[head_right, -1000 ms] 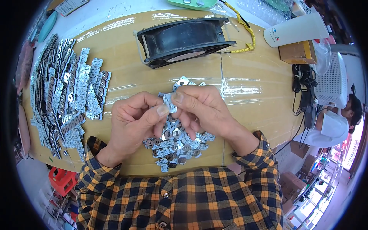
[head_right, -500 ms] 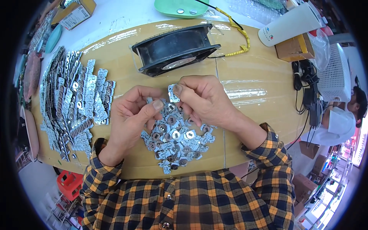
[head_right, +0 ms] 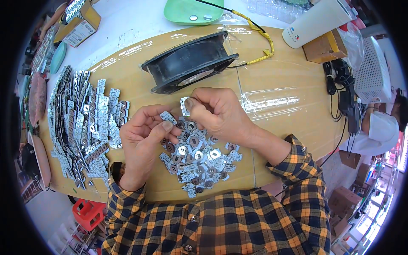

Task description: Separating small metallic or plastic components from a pre-formed strip or sheet at a workbench.

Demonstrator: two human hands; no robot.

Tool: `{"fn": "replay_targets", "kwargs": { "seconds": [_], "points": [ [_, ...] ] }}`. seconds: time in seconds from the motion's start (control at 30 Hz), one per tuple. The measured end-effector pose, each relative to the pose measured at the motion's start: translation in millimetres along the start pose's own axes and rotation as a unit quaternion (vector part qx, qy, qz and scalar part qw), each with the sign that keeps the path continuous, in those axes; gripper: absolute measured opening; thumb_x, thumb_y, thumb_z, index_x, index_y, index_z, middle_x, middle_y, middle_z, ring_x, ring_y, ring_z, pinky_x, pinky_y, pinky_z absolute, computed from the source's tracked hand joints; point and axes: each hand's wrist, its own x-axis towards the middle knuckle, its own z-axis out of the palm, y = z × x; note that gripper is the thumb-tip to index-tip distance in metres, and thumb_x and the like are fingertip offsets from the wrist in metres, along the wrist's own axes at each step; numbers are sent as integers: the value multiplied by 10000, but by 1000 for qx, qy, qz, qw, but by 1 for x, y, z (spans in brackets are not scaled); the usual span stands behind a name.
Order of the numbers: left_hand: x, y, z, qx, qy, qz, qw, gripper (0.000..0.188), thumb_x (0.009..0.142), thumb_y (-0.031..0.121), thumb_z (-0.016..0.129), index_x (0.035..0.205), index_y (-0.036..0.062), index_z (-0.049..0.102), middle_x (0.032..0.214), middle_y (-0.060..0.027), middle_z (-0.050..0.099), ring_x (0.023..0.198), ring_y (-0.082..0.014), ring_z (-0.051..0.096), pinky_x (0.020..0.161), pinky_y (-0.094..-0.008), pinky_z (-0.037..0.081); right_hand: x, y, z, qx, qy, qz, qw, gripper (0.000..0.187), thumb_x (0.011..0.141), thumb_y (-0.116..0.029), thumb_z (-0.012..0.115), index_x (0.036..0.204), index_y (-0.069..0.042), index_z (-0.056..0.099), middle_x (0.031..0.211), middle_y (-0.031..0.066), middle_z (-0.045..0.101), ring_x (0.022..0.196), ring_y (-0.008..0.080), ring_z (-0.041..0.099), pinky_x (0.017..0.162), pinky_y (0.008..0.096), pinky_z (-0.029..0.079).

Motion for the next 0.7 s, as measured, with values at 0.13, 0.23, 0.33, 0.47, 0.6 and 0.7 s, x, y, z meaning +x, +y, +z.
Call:
{"fn": "replay_targets", "kwargs": {
  "seconds": [0.13,0.23,0.33,0.47,0.6,0.7],
  "points": [
    [0,1,-2,-8,15,15,1000,192,885,-28,576,1069,-73,610,836,-103,673,716,-130,665,615,-237,558,2,7,2,-28,26,-47,998,278,947,-173,530,708,-34,538,525,-25,502,411,17,406,372,202,297],
    [-1,2,-3,-16,31,17,999,186,886,-20,582,1064,-63,620,815,-100,679,699,-125,663,608,-230,550,2,1,4,-38,26,-32,998,276,952,-170,529,712,-33,537,527,-29,498,412,16,401,372,203,292],
    [0,0,-6,-3,30,19,999,189,888,-11,587,1068,-53,625,785,-100,684,681,-122,662,599,-220,537,0,0,3,-47,38,-21,998,271,964,-162,521,729,-29,538,516,-30,488,398,15,386,368,202,282],
    [1,-3,-10,3,23,-2,1000,198,884,45,625,1061,-45,624,862,-98,673,715,-149,669,627,-235,543,1,-2,3,-39,53,1,998,265,947,-148,543,725,-2,540,561,-2,517,507,49,516,461,222,396],
    [1,-6,-9,-14,38,22,999,174,885,-7,593,1050,-49,632,776,-83,679,667,-106,652,592,-210,528,3,-4,4,-53,47,7,997,264,948,-139,540,722,-2,540,568,1,518,508,46,512,460,223,395],
    [0,-4,-4,-17,38,27,999,167,880,-7,599,1038,-49,633,780,-61,669,679,-92,644,593,-205,524,0,-6,3,-59,45,4,997,262,950,-145,544,730,-3,551,565,-1,522,505,43,502,459,222,390]
  ]
}}
